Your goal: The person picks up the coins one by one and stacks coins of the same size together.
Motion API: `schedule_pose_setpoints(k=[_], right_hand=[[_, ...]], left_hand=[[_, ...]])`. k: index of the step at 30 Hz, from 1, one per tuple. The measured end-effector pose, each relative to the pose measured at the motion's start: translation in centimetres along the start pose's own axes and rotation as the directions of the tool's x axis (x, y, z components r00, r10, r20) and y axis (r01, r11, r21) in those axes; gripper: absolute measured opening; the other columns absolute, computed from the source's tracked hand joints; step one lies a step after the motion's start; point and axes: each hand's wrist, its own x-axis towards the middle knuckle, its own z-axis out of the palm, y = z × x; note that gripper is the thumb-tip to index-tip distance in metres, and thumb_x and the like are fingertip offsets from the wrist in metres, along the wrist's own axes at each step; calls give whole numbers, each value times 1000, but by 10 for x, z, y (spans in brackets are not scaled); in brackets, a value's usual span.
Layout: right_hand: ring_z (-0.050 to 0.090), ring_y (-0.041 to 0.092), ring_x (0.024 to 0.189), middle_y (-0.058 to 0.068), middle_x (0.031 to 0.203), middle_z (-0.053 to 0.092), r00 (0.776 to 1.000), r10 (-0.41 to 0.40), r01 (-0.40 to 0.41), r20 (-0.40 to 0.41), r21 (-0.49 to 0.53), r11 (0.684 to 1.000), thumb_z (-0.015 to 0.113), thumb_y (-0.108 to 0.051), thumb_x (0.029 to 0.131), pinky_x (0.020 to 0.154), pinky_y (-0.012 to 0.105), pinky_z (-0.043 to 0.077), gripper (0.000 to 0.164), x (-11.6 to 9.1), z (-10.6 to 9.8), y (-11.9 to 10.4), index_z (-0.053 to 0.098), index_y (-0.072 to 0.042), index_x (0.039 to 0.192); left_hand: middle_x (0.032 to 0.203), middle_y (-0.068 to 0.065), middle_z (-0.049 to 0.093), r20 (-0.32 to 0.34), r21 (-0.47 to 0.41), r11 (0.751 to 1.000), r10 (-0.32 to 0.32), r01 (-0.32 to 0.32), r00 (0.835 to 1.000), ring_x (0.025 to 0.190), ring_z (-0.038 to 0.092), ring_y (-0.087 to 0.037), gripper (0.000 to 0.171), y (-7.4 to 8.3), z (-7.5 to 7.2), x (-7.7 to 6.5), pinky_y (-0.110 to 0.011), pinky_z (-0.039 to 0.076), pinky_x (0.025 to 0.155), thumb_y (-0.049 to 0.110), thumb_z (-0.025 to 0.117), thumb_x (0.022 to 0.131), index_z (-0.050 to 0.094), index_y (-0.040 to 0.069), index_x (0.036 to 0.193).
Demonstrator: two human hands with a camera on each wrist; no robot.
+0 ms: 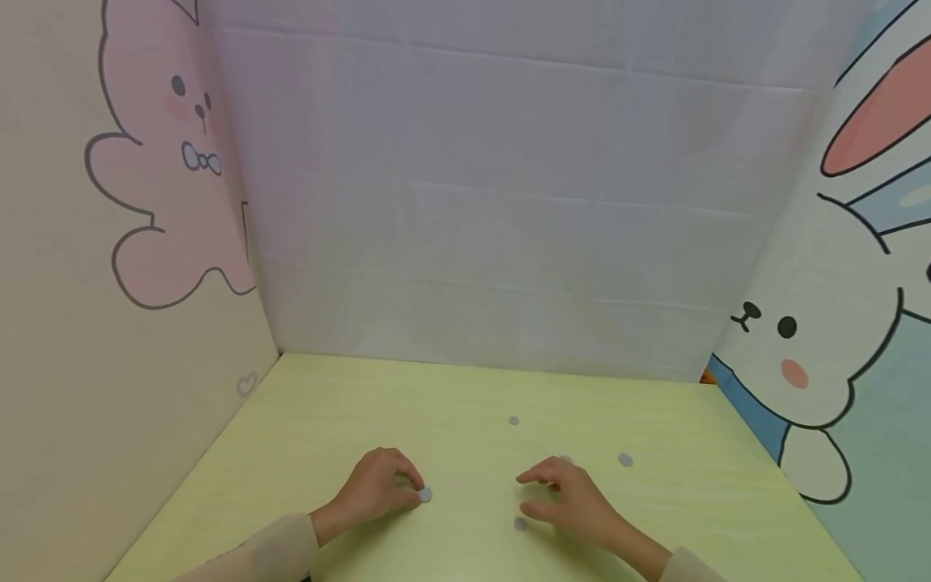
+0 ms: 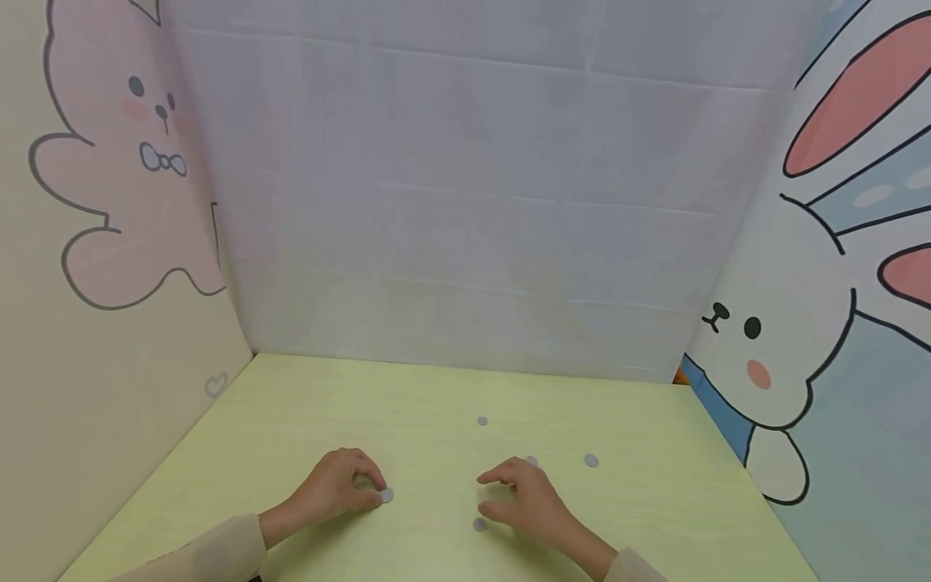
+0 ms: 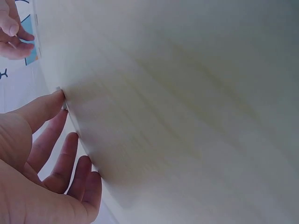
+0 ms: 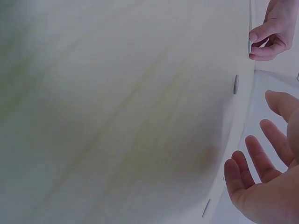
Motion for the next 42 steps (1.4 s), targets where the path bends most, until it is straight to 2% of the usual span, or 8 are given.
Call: schedule_pose_setpoints(k=[8, 14, 25, 34, 42], right_hand=[[66, 17, 108, -10, 116, 71, 1000, 24, -24, 19, -15, 1000, 88, -35, 88, 95, 32, 54, 32, -12, 2, 0, 80, -19, 115], [65, 18, 113, -14, 116, 69, 999, 6, -5, 33, -53, 999, 88, -35, 88, 103, 39, 52, 30, -18, 6, -1, 80, -23, 114], [56, 11, 107, -14, 112, 63, 997, -66, 70, 41, -121, 990, 88, -26, 88, 93, 34, 50, 20, -22, 10, 2, 82, -27, 107], [54, 8, 103, -18, 106, 60, 998, -62, 63, 10, -149, 987, 88, -25, 88, 91, 33, 49, 12, -19, 14, 3, 84, -31, 98], [53, 8, 100, -18, 102, 60, 1000, -26, 24, -9, -156, 987, 88, -29, 89, 88, 32, 49, 6, -15, 15, -1, 84, -33, 91]], left_hand=[[90, 16, 73, 0, 9, 1000, 5, -5, 1000, 96, 65, -17, 14, -1, 1, 0, -52, 49, 96, 20, 95, 76, 83, 25, 81], [91, 14, 74, 1, -2, 1000, 1, -1, 1000, 96, 66, -18, 14, -1, 0, 0, -54, 49, 97, 19, 96, 76, 83, 24, 81], [90, 16, 73, -2, 2, 1000, -3, 3, 1000, 95, 65, -16, 15, -3, 1, 0, -52, 49, 97, 21, 96, 75, 83, 25, 80], [91, 15, 73, 1, 5, 1000, -2, 2, 1000, 96, 64, -18, 15, -3, 1, 1, -51, 49, 94, 21, 96, 75, 83, 26, 81], [94, 15, 73, 1, -3, 1000, -17, 17, 1000, 98, 63, -18, 15, -2, 1, 1, -51, 50, 93, 20, 96, 77, 83, 26, 81]])
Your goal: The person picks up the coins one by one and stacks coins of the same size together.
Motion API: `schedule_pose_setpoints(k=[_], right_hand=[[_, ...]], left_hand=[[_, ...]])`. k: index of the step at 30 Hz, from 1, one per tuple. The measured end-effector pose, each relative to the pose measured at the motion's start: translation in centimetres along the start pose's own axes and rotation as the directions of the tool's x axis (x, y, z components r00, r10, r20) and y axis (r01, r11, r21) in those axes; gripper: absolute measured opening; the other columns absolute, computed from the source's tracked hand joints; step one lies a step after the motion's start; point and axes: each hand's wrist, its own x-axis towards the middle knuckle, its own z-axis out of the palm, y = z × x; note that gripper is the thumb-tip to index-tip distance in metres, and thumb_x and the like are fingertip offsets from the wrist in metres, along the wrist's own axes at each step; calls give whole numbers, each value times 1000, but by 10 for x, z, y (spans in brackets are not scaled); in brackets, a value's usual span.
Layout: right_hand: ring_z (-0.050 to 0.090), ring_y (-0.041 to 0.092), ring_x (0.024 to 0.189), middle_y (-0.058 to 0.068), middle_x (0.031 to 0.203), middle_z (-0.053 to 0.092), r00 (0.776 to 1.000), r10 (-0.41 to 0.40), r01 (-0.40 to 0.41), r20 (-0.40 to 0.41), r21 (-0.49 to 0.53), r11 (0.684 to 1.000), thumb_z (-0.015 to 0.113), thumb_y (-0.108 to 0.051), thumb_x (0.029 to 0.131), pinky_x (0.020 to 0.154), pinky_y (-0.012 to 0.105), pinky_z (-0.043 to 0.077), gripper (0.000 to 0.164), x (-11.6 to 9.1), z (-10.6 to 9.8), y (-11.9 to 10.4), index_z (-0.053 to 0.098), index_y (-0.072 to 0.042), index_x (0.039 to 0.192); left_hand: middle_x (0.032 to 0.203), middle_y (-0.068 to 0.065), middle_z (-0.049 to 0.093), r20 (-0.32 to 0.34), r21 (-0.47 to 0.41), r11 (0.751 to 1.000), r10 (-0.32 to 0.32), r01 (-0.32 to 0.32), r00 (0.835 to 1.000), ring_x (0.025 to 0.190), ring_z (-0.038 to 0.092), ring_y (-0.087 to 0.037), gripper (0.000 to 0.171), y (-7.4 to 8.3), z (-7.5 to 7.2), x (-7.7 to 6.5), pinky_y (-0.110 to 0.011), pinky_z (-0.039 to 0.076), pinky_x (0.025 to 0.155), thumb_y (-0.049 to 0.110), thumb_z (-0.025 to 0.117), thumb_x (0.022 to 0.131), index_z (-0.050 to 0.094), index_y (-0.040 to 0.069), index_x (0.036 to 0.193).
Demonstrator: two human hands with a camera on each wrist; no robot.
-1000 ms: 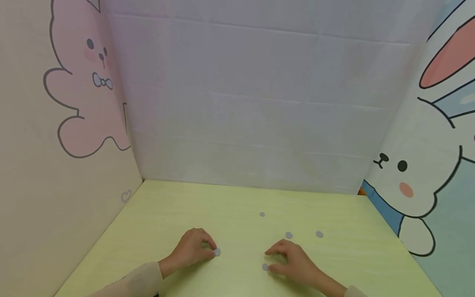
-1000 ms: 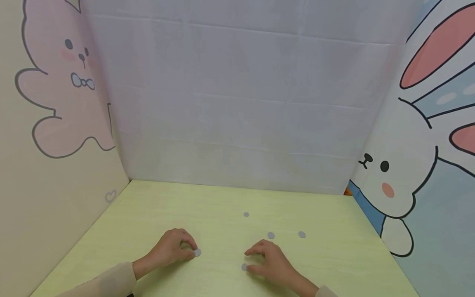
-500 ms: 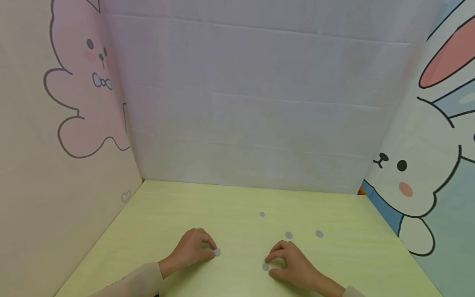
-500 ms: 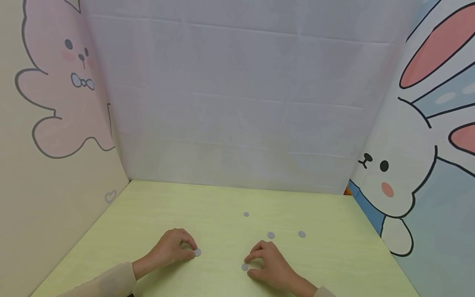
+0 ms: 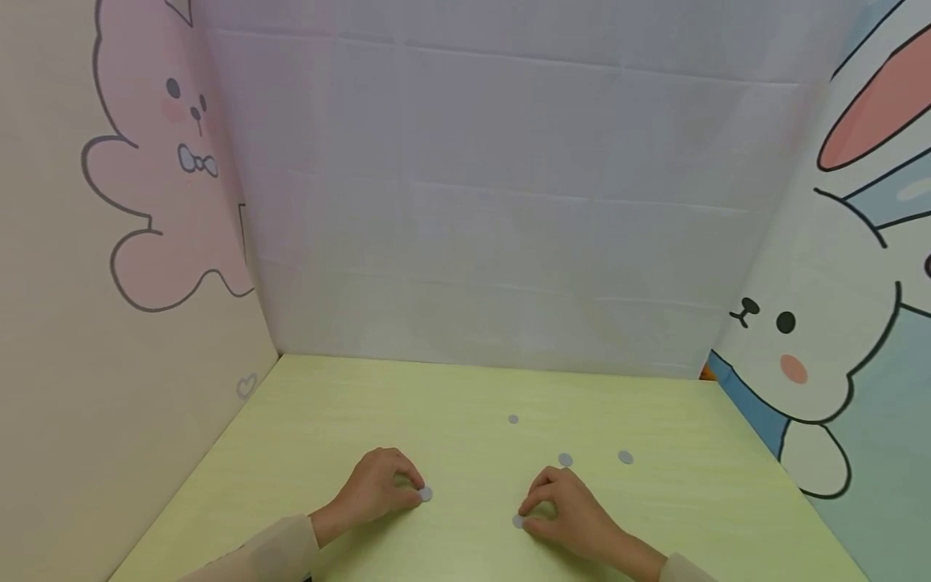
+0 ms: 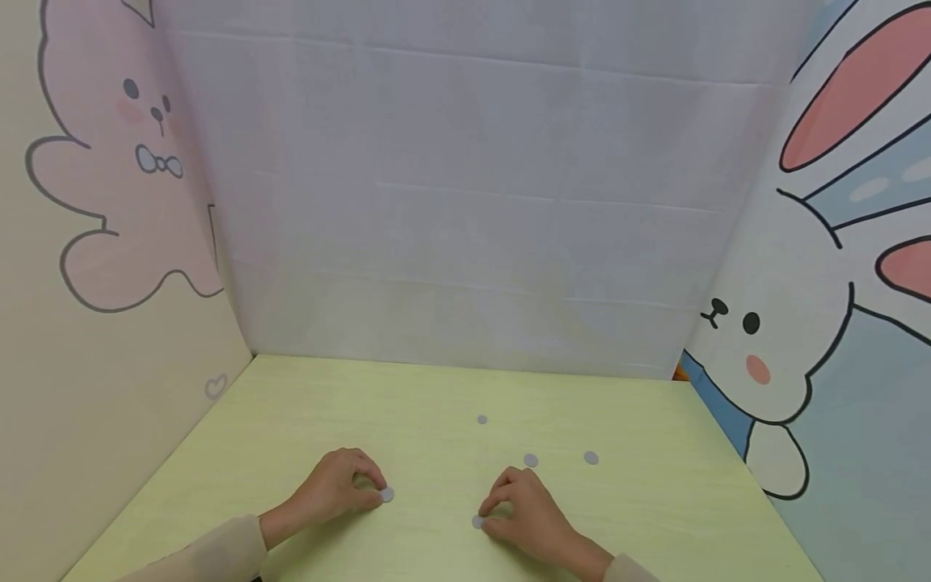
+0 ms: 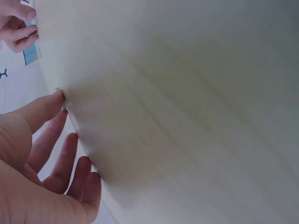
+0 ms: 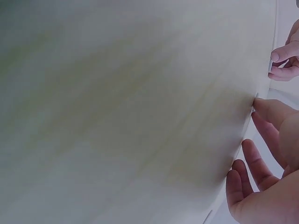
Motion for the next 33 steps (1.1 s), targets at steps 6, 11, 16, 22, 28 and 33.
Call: schedule_pose_setpoints(k=[6, 11, 16, 22, 28, 33], right_hand=[[52, 8, 100, -17, 102, 59, 1000, 10, -10, 2, -8, 1000, 88, -27, 88, 88, 33, 48, 8, 0, -1, -2, 83, -33, 92], [52, 7, 99, -17, 101, 59, 1000, -4, 4, -6, -7, 1000, 88, -28, 88, 88, 32, 48, 7, 1, 1, -2, 83, -33, 91], [52, 7, 97, -18, 99, 59, 1000, -4, 3, -16, -32, 999, 89, -29, 87, 86, 32, 49, 8, 5, 3, -3, 82, -34, 89], [54, 9, 95, -17, 97, 59, 999, 25, -26, -25, -61, 998, 89, -31, 87, 84, 33, 50, 7, 12, 4, -5, 82, -32, 87], [54, 10, 94, -13, 96, 60, 998, 44, -47, -48, -70, 996, 89, -29, 87, 83, 32, 50, 6, 21, 7, -5, 83, -28, 86], [53, 12, 94, -12, 96, 61, 997, 52, -56, -54, -69, 996, 89, -28, 87, 81, 31, 49, 6, 28, 9, -2, 83, -27, 86]], left_hand=[[93, 15, 73, 4, 2, 1000, 7, -7, 1000, 97, 64, -18, 14, 0, 0, 1, -51, 49, 94, 20, 95, 77, 83, 25, 82], [93, 13, 74, 7, 5, 1000, 14, -14, 1000, 98, 65, -20, 14, 0, 0, 1, -55, 50, 96, 20, 96, 76, 83, 24, 82], [93, 12, 74, 9, -2, 1000, 8, -8, 1000, 97, 64, -20, 14, 1, -1, 1, -55, 50, 95, 20, 96, 76, 83, 23, 82], [93, 12, 74, 9, -12, 1000, 9, -9, 1000, 98, 63, -20, 14, 2, -2, -1, -54, 50, 93, 19, 95, 76, 83, 23, 82], [94, 11, 74, 13, -17, 1000, 12, -12, 1000, 99, 63, -21, 14, 2, -1, -1, -55, 50, 93, 18, 95, 77, 84, 22, 83], [94, 13, 74, 14, -10, 1000, 4, -4, 1000, 98, 65, -19, 14, 1, -1, -1, -55, 51, 95, 19, 95, 77, 84, 24, 83]])
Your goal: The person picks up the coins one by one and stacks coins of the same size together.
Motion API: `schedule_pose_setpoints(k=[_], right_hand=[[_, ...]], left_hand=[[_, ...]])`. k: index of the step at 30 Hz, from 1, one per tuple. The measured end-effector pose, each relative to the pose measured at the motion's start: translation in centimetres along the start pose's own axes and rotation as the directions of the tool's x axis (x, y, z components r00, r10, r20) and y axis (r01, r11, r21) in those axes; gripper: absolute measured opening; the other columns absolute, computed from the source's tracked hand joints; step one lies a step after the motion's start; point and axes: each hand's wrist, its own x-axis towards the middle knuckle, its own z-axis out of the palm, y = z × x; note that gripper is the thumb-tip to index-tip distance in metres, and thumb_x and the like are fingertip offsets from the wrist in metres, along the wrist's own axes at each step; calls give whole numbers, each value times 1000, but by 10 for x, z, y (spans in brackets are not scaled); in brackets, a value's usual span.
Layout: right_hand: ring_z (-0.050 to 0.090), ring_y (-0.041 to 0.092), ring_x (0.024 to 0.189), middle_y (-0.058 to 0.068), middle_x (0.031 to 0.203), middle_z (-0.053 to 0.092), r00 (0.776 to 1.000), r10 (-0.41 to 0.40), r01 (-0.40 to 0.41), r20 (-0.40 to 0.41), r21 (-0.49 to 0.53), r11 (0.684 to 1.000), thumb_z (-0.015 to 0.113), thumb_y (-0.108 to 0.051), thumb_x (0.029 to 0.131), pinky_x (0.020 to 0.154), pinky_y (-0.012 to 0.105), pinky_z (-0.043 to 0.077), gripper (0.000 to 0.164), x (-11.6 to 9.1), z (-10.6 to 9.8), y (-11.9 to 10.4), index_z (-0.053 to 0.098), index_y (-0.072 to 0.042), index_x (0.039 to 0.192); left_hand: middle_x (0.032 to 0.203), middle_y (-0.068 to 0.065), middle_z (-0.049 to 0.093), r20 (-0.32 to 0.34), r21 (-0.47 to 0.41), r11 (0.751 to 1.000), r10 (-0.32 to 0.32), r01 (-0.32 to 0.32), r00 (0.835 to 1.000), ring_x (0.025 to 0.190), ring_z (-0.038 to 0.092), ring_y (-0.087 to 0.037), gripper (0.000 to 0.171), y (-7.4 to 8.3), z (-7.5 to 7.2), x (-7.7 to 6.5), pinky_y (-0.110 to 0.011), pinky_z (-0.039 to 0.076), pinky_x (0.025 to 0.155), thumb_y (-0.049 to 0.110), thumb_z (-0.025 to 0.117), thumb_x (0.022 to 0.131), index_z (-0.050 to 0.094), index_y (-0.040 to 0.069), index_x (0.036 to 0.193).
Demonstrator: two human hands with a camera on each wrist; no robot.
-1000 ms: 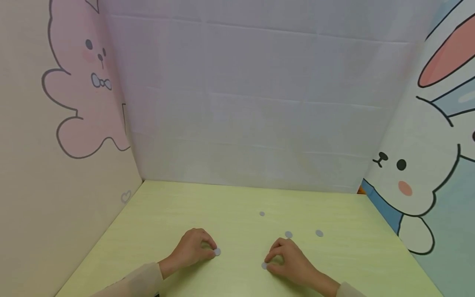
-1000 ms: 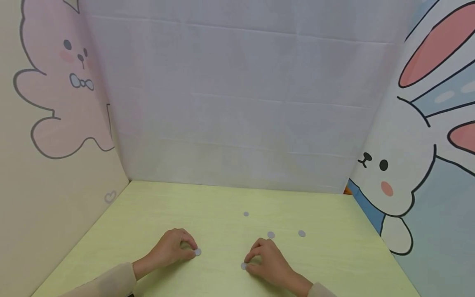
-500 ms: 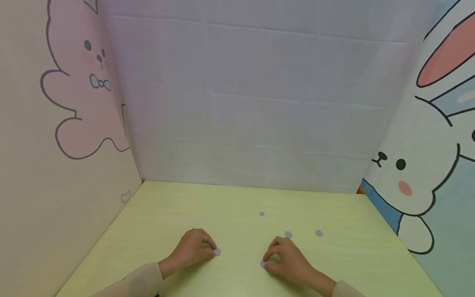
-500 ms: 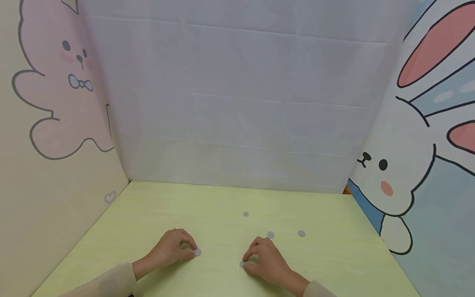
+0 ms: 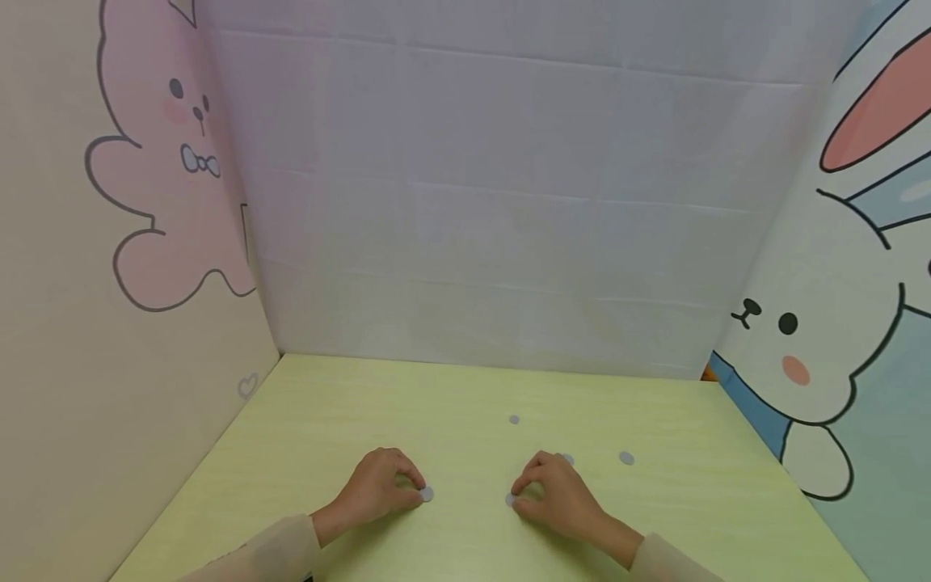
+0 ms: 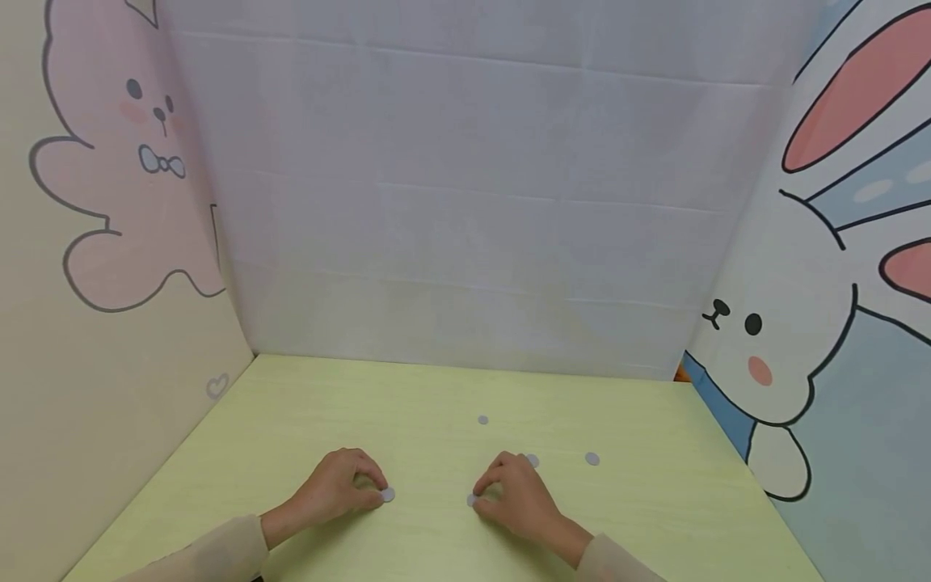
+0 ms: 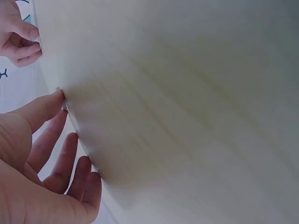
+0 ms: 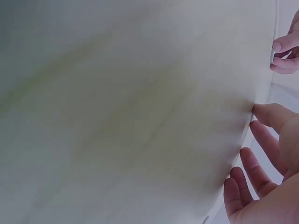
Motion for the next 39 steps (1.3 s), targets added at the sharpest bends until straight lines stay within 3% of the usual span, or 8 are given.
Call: schedule_pose_setpoints(k=[14, 20, 39], right_hand=[[53, 16, 90, -8, 95, 64, 1000, 4, -4, 2, 33, 999, 89, -32, 87, 78, 32, 46, 9, 9, -2, -1, 83, -26, 86], [53, 16, 90, -7, 96, 65, 1000, -3, 3, 2, 42, 999, 89, -31, 88, 78, 31, 45, 8, 9, -2, 0, 84, -25, 87], [53, 15, 89, -9, 94, 64, 1000, -5, 4, 2, 37, 999, 90, -31, 87, 77, 30, 46, 8, 10, -2, 0, 83, -26, 86]], left_hand=[[93, 10, 74, 3, 15, 1000, 11, -11, 1000, 97, 64, -20, 13, 0, -2, 0, -54, 50, 94, 21, 95, 77, 84, 22, 82], [94, 11, 74, 17, 8, 1000, -11, 11, 1000, 97, 65, -20, 13, 2, -2, 0, -55, 50, 96, 21, 95, 78, 83, 23, 84], [95, 13, 74, 16, 38, 999, -6, 6, 1000, 98, 63, -18, 17, -1, 0, 2, -44, 50, 89, 24, 96, 76, 84, 26, 88]])
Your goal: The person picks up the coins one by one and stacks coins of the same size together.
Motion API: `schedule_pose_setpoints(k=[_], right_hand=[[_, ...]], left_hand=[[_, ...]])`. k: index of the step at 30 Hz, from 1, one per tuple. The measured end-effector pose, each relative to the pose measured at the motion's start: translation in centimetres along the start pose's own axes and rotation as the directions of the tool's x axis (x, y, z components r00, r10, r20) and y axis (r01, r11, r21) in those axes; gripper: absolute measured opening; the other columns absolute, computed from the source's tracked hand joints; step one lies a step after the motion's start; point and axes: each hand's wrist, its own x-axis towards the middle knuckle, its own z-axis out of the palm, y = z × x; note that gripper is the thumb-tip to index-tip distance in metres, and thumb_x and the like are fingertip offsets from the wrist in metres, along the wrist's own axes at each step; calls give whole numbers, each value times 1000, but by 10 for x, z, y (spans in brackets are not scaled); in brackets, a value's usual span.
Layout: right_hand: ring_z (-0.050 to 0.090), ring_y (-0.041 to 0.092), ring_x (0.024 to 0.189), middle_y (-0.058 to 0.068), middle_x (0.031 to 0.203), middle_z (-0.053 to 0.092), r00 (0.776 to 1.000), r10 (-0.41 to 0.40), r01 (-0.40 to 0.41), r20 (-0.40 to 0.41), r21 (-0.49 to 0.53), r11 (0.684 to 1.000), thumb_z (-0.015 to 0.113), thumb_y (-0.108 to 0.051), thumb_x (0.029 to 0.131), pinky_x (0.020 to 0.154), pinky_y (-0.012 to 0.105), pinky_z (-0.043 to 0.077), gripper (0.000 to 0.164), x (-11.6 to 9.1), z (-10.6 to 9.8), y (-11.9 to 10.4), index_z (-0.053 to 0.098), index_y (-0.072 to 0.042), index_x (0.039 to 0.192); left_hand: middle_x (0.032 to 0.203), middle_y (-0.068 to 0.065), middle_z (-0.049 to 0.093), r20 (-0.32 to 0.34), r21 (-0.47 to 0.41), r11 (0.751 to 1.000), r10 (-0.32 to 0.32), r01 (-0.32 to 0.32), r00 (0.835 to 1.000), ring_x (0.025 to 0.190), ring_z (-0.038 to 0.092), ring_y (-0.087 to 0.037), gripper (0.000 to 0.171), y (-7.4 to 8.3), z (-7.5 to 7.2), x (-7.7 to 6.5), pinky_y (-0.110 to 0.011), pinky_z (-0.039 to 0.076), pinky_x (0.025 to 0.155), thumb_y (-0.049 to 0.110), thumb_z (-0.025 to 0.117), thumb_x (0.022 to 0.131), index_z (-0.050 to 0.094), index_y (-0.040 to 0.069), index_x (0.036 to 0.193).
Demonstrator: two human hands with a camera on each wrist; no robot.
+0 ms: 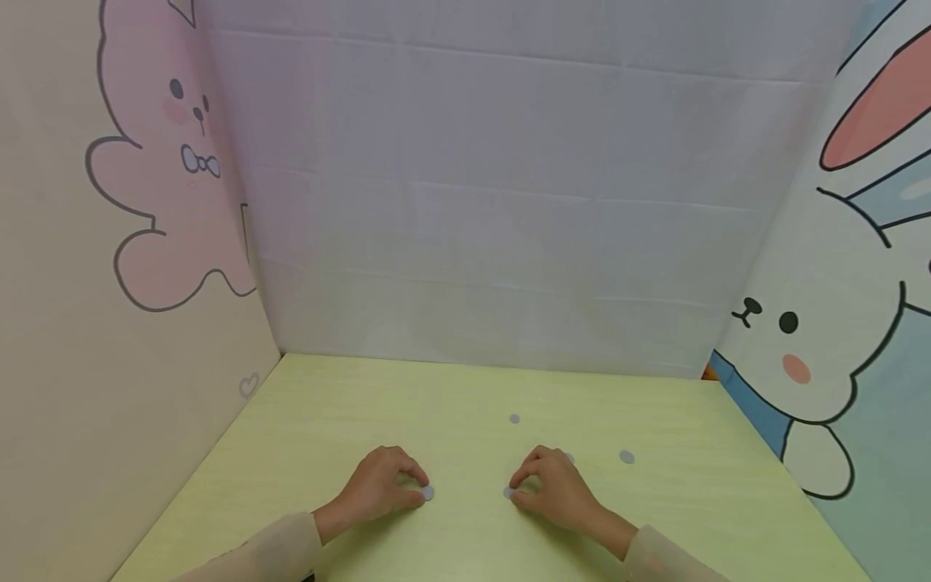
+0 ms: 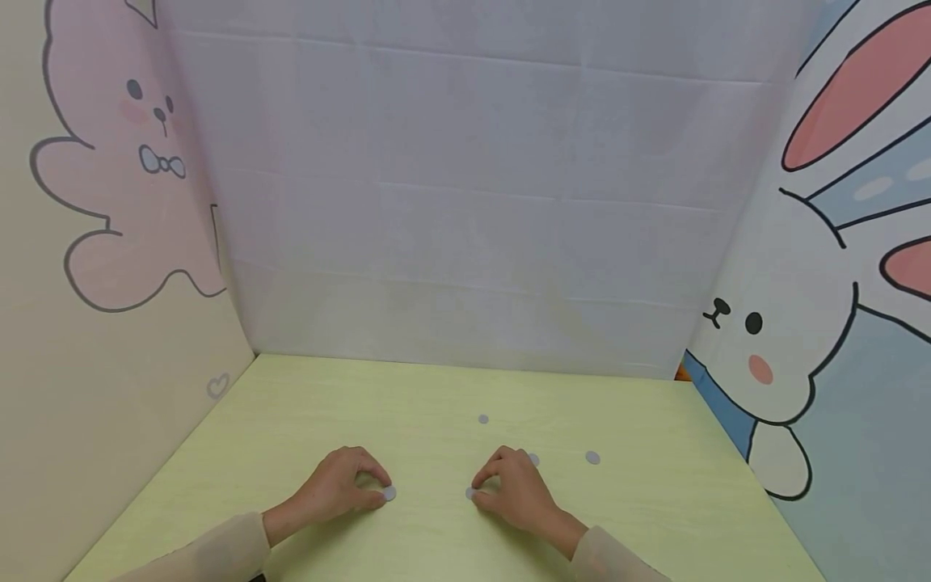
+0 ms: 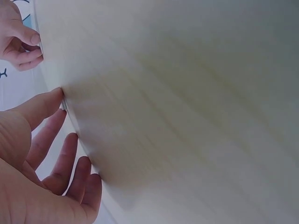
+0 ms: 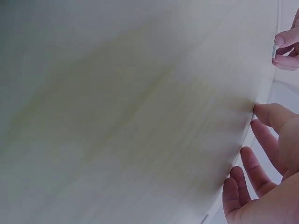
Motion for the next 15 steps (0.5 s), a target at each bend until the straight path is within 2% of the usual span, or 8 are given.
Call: schedule_pose_setpoints(k=[7, 15], right_hand=[[53, 15, 89, -9, 95, 64, 1000, 6, -6, 4, 7, 1000, 89, -32, 88, 77, 30, 46, 9, -1, 0, 0, 83, -26, 86], [52, 15, 89, -9, 96, 64, 1000, 0, 0, 2, 3, 1000, 89, -32, 88, 77, 30, 45, 8, -1, 0, 1, 83, -27, 86]], left_hand=[[94, 11, 73, -3, -4, 1000, 1, -1, 1000, 98, 62, -19, 15, 1, 0, 0, -47, 51, 88, 23, 96, 76, 84, 25, 85], [94, 13, 74, 8, -12, 1000, 8, -8, 1000, 96, 62, -18, 16, 2, -2, -1, -41, 49, 87, 24, 96, 76, 84, 26, 87]])
